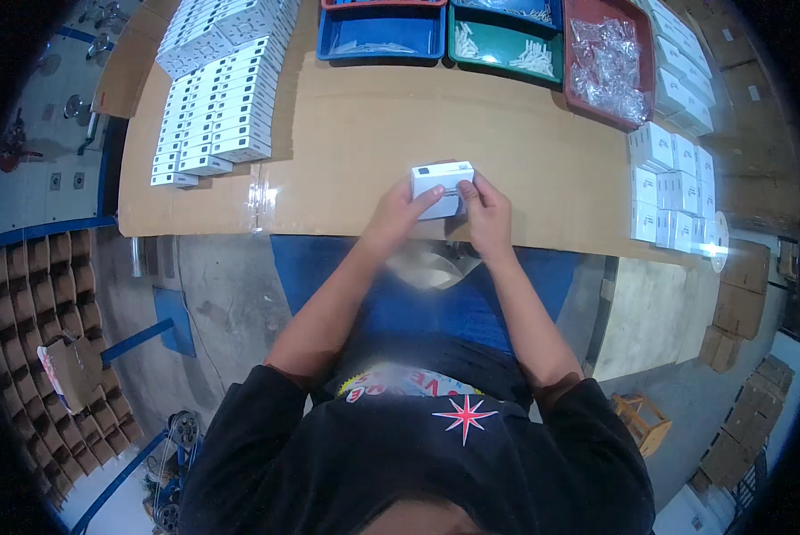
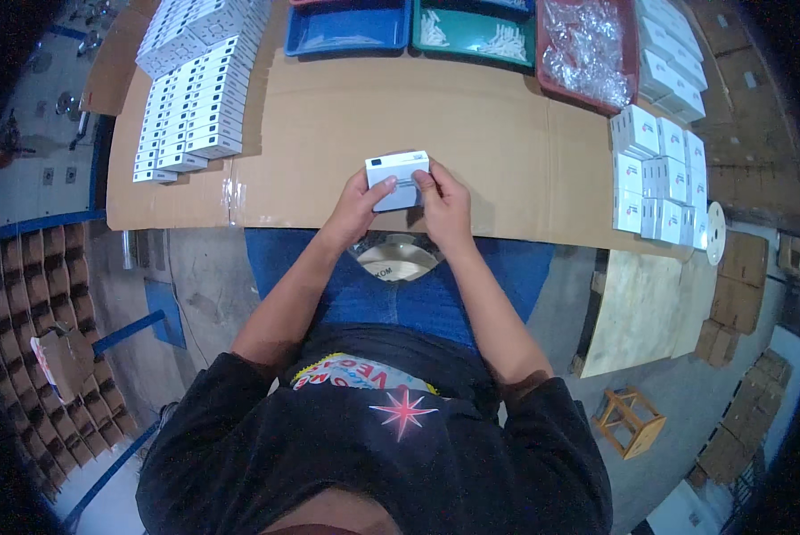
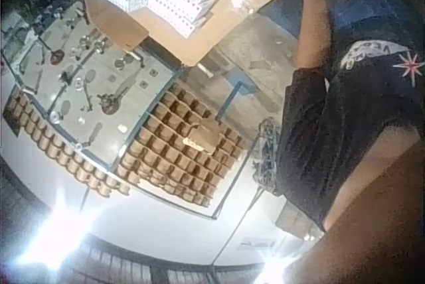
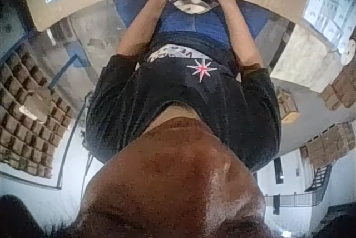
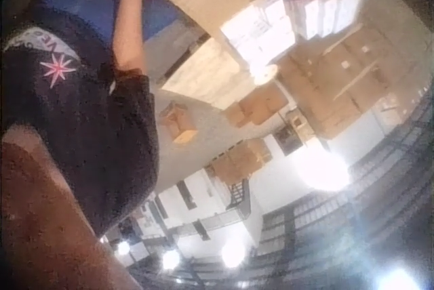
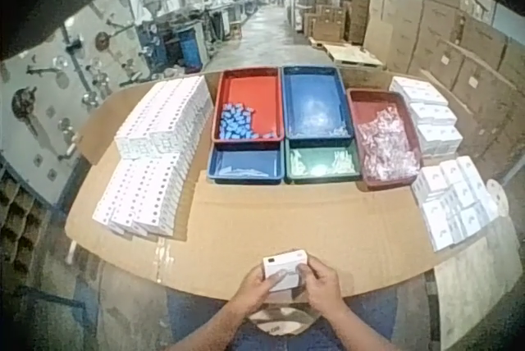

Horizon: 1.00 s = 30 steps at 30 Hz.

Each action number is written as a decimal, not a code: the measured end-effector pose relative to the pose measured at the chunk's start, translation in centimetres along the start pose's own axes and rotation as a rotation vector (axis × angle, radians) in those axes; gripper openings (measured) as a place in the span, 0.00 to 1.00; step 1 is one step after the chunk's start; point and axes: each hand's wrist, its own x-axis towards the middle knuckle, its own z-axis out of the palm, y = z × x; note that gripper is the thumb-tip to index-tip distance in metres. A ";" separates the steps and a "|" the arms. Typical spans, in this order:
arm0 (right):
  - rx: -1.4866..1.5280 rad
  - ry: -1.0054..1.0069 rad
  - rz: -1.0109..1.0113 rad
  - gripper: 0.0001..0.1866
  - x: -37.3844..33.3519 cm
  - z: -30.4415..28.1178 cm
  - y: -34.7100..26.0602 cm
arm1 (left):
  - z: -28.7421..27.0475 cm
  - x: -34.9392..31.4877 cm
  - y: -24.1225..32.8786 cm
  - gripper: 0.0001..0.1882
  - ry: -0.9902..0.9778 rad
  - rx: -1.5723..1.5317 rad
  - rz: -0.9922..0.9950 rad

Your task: The recorder is assembling small white cardboard boxes and filling them with components from trays.

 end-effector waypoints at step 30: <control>0.113 -0.016 0.055 0.15 0.5 -0.7 0.0 | -0.2 0.2 -0.3 0.19 0.095 0.235 0.019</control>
